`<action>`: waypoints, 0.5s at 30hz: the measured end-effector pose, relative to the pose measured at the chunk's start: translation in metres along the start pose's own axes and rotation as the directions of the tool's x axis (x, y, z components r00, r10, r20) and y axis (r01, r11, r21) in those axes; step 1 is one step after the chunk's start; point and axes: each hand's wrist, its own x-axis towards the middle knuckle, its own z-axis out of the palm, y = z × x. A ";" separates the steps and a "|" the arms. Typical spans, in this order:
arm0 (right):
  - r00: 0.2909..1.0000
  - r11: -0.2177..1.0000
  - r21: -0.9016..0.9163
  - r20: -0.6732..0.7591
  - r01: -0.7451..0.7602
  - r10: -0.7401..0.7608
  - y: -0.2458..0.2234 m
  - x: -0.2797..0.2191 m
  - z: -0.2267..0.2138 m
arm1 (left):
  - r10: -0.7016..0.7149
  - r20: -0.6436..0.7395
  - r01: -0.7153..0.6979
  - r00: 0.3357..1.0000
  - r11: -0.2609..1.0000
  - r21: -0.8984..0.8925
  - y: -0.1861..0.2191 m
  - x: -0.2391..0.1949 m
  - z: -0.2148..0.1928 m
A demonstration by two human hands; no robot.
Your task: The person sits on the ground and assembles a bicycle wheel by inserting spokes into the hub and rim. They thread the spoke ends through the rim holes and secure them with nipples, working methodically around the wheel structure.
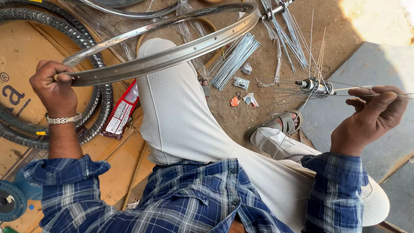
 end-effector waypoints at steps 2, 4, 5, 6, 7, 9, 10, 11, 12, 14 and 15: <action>1.000 1.000 -0.003 -0.002 -0.002 0.002 0.002 -0.001 0.000 | -0.018 -0.007 0.018 1.000 1.000 0.023 -0.004 -0.004 -0.011; 1.000 1.000 0.002 0.000 0.003 -0.003 0.003 0.000 0.000 | -0.029 -0.019 0.029 0.999 1.000 0.009 -0.004 -0.009 -0.017; 1.000 1.000 0.013 0.001 0.004 -0.004 0.002 0.000 0.000 | -0.029 -0.025 0.028 0.999 1.000 -0.010 -0.005 -0.011 -0.023; 1.000 1.000 0.021 0.004 0.006 -0.006 0.001 0.000 0.000 | -0.030 -0.026 0.029 0.999 0.999 -0.031 -0.008 -0.014 -0.028; 1.000 1.000 0.029 0.008 0.007 -0.008 -0.001 -0.001 0.001 | -0.032 -0.021 0.030 0.999 0.998 -0.061 -0.013 -0.019 -0.032; 1.000 0.999 0.042 0.022 0.019 -0.020 -0.003 0.000 0.002 | -0.035 -0.007 0.034 0.999 0.992 -0.122 -0.028 -0.028 -0.044; 0.999 0.999 0.048 0.028 0.019 -0.020 -0.005 -0.002 0.003 | -0.072 0.017 0.073 0.997 0.994 -0.075 -0.033 -0.031 -0.050; 0.999 0.998 0.051 0.035 0.020 -0.022 -0.007 -0.003 0.004 | -0.110 0.041 0.111 0.993 0.993 -0.027 -0.034 -0.033 -0.056; 0.999 0.998 0.055 0.041 0.023 -0.025 -0.009 -0.004 0.005 | -0.144 0.061 0.143 0.988 0.990 0.021 -0.029 -0.030 -0.059; 0.998 0.998 0.059 0.042 0.035 -0.037 -0.015 -0.007 0.007 | -0.101 -0.063 0.103 0.993 0.994 0.035 0.001 -0.016 -0.056; 0.999 0.997 0.058 0.031 0.040 -0.042 -0.017 -0.008 0.009 | -0.073 -0.124 0.078 0.990 0.996 0.039 0.025 -0.002 -0.048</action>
